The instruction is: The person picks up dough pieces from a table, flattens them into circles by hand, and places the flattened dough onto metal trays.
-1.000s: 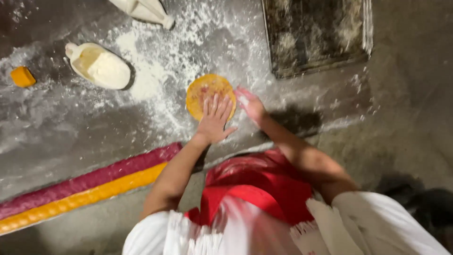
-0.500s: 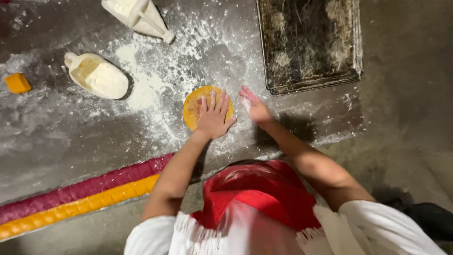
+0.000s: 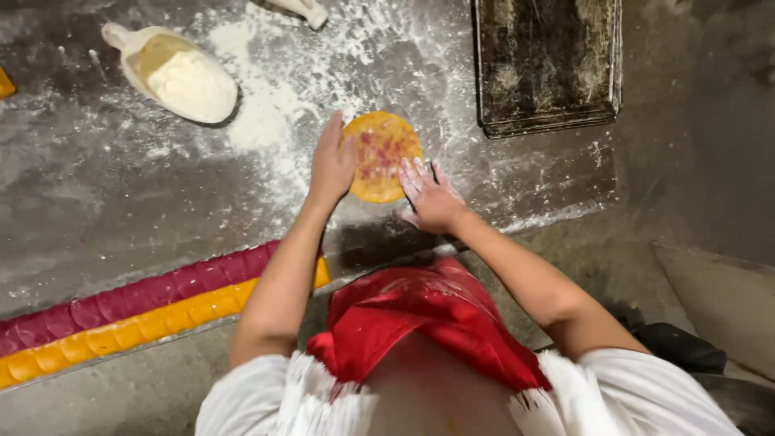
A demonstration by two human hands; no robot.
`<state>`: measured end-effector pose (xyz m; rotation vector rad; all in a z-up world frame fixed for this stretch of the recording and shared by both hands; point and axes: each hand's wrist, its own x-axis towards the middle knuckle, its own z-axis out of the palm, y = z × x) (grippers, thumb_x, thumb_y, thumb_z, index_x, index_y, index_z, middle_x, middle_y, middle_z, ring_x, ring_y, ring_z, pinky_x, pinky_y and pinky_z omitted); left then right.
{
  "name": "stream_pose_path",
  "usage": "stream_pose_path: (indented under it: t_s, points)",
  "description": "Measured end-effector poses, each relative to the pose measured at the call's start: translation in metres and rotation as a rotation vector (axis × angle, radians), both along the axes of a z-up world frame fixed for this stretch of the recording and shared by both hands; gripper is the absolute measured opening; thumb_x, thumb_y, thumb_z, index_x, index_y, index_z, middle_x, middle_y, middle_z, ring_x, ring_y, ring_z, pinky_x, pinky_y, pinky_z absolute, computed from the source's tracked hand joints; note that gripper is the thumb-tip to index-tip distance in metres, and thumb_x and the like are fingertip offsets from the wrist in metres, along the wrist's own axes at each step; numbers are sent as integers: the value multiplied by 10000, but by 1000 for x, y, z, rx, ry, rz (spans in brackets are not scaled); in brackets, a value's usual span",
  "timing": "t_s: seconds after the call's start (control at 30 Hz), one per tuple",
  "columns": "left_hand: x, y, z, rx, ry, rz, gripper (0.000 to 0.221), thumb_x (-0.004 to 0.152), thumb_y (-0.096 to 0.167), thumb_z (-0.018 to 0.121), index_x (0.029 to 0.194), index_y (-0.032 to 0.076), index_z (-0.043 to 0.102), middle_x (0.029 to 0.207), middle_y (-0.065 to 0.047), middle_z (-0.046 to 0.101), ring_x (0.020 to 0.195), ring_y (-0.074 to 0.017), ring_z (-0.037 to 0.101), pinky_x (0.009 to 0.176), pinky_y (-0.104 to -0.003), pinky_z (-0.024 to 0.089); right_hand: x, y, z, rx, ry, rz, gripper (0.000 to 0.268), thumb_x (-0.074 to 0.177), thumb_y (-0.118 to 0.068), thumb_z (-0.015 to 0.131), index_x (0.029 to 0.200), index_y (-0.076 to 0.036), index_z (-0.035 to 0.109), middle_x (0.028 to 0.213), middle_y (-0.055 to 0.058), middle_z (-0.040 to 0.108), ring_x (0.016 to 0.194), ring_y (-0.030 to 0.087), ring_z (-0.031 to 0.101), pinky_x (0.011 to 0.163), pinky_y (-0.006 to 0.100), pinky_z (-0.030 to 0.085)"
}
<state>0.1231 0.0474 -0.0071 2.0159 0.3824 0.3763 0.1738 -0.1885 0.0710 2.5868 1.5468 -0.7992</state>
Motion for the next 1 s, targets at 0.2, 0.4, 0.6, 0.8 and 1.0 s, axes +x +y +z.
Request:
stream_pose_path:
  t_s: [0.2, 0.4, 0.6, 0.8, 1.0]
  points:
    - [-68, 3, -39, -546, 132, 283, 450, 1067, 129, 553, 1471, -66, 515, 1368, -198, 673, 1228, -249, 641, 1051, -328, 487, -27, 20, 9, -179, 42, 93, 921, 961, -664, 431, 1574, -29, 168, 1666, 194, 128, 1518, 420, 97, 1184, 616, 59]
    - [-71, -5, -104, -640, 36, 315, 515, 986, 54, 566, 1472, -85, 464, 1323, -151, 690, 1165, -205, 661, 972, -297, 508, -29, 31, -6, -176, 73, 219, 894, 972, -640, 417, 1593, -44, 175, 1675, 136, 150, 1517, 451, 61, 1180, 636, 44]
    - [-68, -18, -83, -826, -34, 405, 596, 919, 86, 548, 1489, -56, 449, 1257, -117, 698, 1069, -127, 670, 876, -244, 546, -16, 52, -30, -7, 134, 305, 777, 1009, -570, 417, 1585, -67, 281, 1684, 145, 197, 1533, 447, 80, 1192, 655, 52]
    - [-100, -29, -29, -733, 136, 606, 518, 1005, 183, 646, 1444, -72, 547, 1002, -77, 654, 812, -106, 566, 694, -250, 487, 7, 77, -37, 52, 178, 263, 801, 1007, -571, 370, 1614, -74, 205, 1696, 133, 155, 1556, 402, 64, 1219, 609, 41]
    - [-150, -35, -1, -741, 70, 690, 474, 1015, 155, 626, 1418, -84, 551, 986, -31, 689, 813, -72, 595, 706, -214, 495, 29, 99, -52, 18, 180, 296, 823, 1034, -596, 314, 1624, -58, 116, 1711, 134, 64, 1565, 384, 6, 1240, 546, -31]
